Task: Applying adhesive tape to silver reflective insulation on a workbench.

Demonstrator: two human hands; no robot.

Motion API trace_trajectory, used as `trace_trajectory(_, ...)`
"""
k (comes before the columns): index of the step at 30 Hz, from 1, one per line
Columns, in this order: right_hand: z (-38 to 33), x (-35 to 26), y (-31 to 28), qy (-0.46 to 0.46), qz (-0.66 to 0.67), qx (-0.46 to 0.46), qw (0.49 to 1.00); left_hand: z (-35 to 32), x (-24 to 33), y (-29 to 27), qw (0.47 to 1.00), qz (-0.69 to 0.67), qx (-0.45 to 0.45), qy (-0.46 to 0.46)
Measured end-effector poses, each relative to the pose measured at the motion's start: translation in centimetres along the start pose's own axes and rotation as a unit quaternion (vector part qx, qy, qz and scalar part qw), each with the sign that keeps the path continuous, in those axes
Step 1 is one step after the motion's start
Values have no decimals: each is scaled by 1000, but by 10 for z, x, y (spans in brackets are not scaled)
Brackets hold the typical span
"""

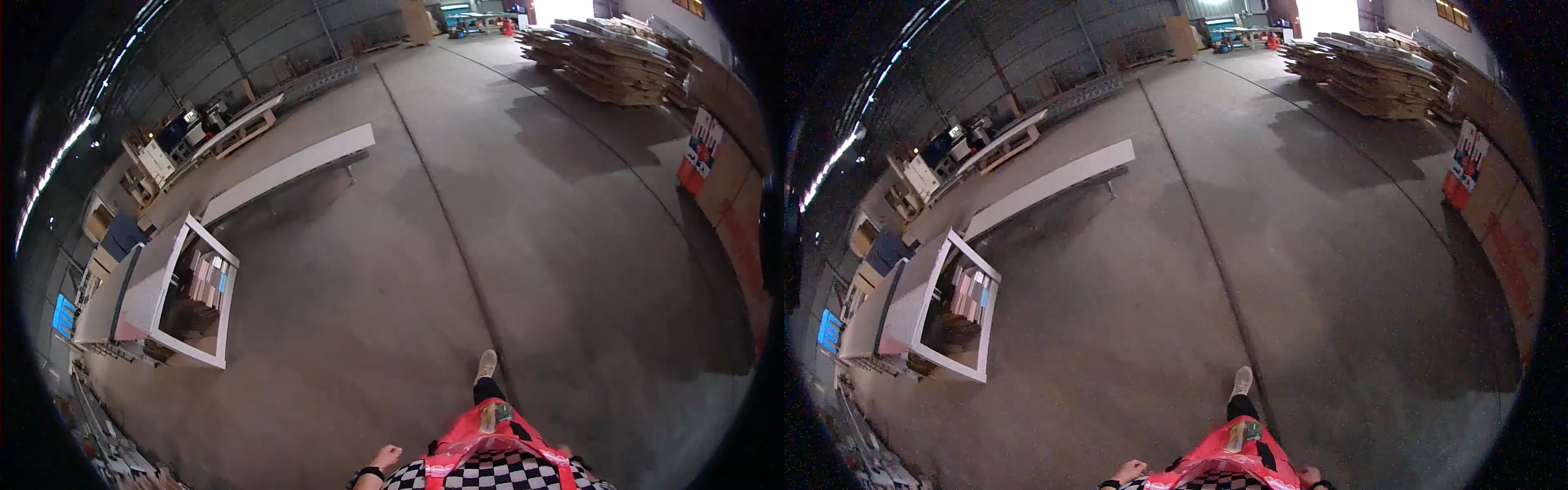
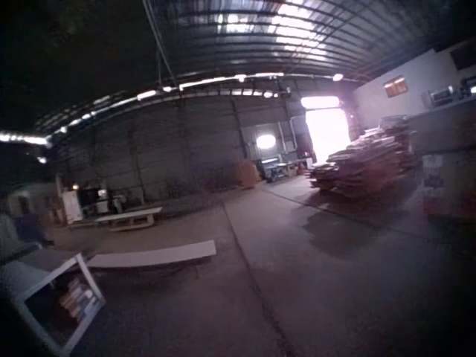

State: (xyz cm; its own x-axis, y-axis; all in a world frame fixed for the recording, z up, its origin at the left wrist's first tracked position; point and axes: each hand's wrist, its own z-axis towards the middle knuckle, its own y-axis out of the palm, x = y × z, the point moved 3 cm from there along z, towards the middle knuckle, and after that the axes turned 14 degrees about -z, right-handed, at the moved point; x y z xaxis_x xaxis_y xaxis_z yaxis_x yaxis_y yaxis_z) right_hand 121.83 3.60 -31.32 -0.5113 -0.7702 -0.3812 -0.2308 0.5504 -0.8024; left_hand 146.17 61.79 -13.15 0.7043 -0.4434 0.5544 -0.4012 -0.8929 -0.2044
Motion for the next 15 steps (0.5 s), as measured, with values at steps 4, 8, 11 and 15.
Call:
trace_trajectory(4,36,-92,-23,114,62,-203,971,103,-14,0,993,73,16,90)
trace_trajectory(8,162,-133,-79,110,45,-193,974,187,75,1,994,87,-40,42)
trace_trajectory(11,337,-188,-141,-113,-128,-114,979,234,140,-45,994,98,-28,47)
trace_trajectory(15,538,-320,-269,-62,7,0,998,282,230,-88,954,-3,152,257)
